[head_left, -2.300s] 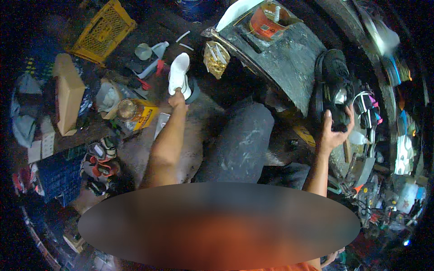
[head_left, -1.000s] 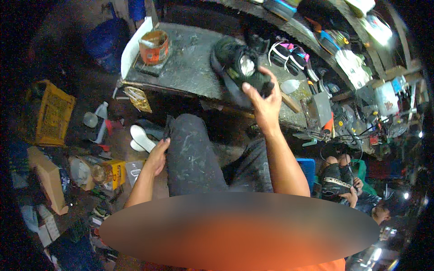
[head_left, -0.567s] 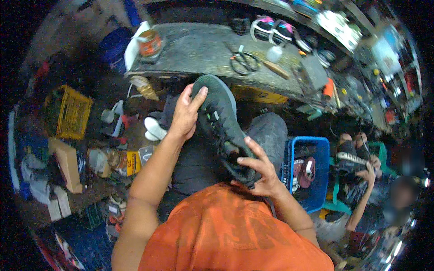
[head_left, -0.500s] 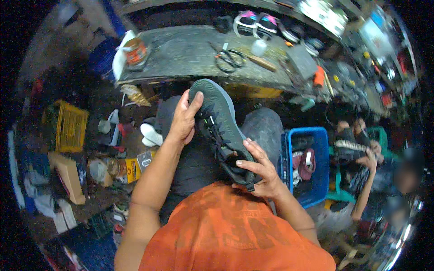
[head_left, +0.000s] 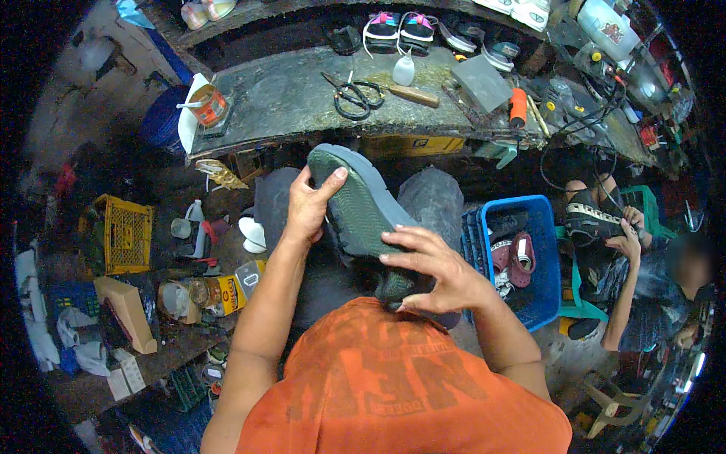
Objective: The person sits on the floor and repairs a dark sneaker by hand. They repeatedly peel back the upper from the sole, apply glue from a small bottle to the seam, and press the parts together. The person also picks up a white shoe insert from the workbench and places it inside the shoe.
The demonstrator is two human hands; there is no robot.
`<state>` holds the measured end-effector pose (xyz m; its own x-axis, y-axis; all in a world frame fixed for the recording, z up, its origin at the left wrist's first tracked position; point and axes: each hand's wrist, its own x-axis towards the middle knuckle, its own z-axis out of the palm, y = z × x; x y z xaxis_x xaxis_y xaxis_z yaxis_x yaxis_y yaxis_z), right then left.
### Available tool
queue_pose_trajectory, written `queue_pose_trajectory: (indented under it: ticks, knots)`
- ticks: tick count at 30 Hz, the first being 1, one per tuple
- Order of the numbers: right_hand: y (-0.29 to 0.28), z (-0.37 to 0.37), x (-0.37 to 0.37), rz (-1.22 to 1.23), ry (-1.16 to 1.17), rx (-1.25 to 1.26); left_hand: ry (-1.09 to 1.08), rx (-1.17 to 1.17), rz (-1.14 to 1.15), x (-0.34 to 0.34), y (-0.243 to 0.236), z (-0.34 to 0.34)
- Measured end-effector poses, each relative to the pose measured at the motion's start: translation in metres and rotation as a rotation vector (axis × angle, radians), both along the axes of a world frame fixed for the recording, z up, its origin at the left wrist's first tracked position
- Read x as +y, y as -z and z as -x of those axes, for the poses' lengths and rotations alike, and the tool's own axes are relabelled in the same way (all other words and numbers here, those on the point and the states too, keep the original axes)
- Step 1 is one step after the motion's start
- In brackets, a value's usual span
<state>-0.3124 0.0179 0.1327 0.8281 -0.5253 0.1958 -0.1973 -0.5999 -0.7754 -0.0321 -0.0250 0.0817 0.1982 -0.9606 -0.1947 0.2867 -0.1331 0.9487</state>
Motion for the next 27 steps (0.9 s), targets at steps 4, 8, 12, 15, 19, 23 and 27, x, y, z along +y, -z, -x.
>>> queue_pose_trajectory:
  ticks: [4,8,12,15,19,23,27]
  knots:
    - [-0.016,0.0,-0.031,-0.311,-0.087,-0.172,0.03,-0.086,0.018,-0.004,-0.009,-0.007]
    - [0.0,-0.04,-0.059,-0.18,0.534,-0.251,0.063,-0.362,0.141,0.0,-0.016,0.001]
    - [0.026,-0.077,-0.083,-0.008,0.524,-0.255,0.105,-0.49,0.178,0.004,-0.01,0.013]
    - [0.042,-0.088,-0.08,0.029,0.56,-0.282,0.073,-0.595,0.242,0.003,-0.003,0.015]
    - [0.058,-0.093,-0.068,-0.046,0.741,-0.316,0.076,-0.681,0.293,0.01,0.009,0.021]
    - [0.069,-0.092,-0.066,-0.145,0.845,-0.304,0.096,-0.732,0.293,0.012,0.018,0.024]
    - [0.078,-0.091,-0.077,-0.267,0.758,-0.322,0.098,-0.684,0.228,0.007,0.026,0.019]
